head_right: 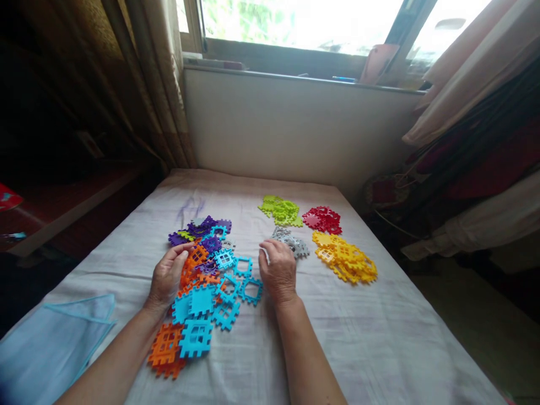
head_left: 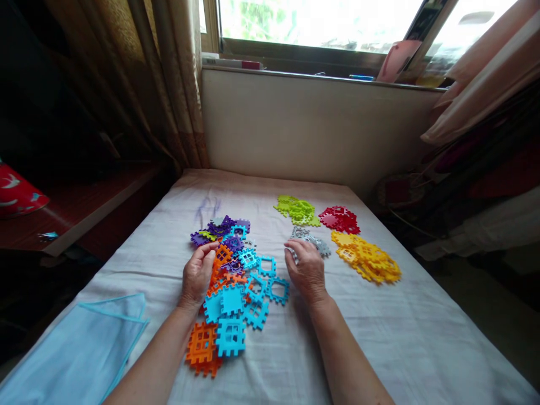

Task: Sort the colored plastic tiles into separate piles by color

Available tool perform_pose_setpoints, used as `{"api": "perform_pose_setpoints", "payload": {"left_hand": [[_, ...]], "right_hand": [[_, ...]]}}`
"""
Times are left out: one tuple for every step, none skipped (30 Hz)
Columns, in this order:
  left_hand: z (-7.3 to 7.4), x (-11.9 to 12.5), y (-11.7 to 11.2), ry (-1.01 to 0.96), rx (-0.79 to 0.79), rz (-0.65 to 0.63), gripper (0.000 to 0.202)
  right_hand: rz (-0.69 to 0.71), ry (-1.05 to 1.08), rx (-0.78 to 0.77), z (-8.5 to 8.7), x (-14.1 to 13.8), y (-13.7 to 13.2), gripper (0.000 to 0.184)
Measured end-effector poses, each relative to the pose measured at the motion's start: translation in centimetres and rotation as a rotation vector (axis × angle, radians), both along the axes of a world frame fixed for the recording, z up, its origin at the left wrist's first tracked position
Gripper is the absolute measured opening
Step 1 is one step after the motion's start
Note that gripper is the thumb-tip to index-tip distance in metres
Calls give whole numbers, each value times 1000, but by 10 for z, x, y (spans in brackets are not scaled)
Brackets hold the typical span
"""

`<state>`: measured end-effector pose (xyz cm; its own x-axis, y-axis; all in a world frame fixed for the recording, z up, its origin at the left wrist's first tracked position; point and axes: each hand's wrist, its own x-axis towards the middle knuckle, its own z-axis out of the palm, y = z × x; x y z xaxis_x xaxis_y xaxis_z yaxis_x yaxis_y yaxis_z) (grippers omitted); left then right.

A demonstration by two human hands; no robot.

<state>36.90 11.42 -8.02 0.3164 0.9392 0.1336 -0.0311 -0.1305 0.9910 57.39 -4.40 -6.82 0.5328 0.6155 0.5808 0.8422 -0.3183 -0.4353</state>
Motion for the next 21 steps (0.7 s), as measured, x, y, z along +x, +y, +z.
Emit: {"api": "perform_pose_setpoints", "payload": {"left_hand": [[0,0,0,2,-2,0,35],[-1,0,0,2,-6,-1,36],[0,1,0,1,-11,0,36],[0,1,-1,0,-14,2,37],[1,1,-1,-3,-16,5,37],[2,2,-2,-7,-17,6,37],[2,2,-2,-11,-15,9,37],[3,2,-3,-18,-14,17,36],[3,2,-2,-28,-19,34,36],[3,2,-1,-47,-31,63,35],[3,2,0,-75,-46,102,35],[2,1,2,-110,-60,146,34],[1,1,4,-145,-68,184,33],[0,0,6,-173,-68,211,32],[-2,0,8,-188,-62,223,31],[-3,-1,9,-189,-54,220,30],[-4,-1,10,-178,-49,209,30],[-5,-1,11,-165,-46,197,31],[-6,-1,12,-152,-42,190,31],[-6,-2,12,-142,-36,185,31],[-7,-2,12,-135,-29,182,31]], "right_hand": [[52,42,-34,0,-8,6,23],[86,82,-82,0,-16,11,24],[103,114,-136,-1,-23,16,24],[107,134,-188,-2,-29,20,24],[107,140,-231,-3,-34,23,24],[109,136,-261,-4,-38,26,24],[117,130,-277,-5,-42,27,23],[136,125,-283,-5,-45,29,22],[169,125,-284,-5,-47,30,19],[216,130,-282,-5,-49,31,17],[270,141,-279,-4,-50,32,18],[319,156,-277,-4,-51,33,21],[346,172,-274,-4,-50,34,23],[344,187,-269,-4,-49,36,24],[315,201,-262,-4,-46,38,23],[268,210,-256,-4,-43,41,19],[218,212,-253,-4,-40,43,16],[180,204,-255,-5,-36,46,17],[161,190,-261,-5,-32,48,23],[159,173,-273,-5,-28,51,30],[169,158,-290,-5,-25,54,35]]}}
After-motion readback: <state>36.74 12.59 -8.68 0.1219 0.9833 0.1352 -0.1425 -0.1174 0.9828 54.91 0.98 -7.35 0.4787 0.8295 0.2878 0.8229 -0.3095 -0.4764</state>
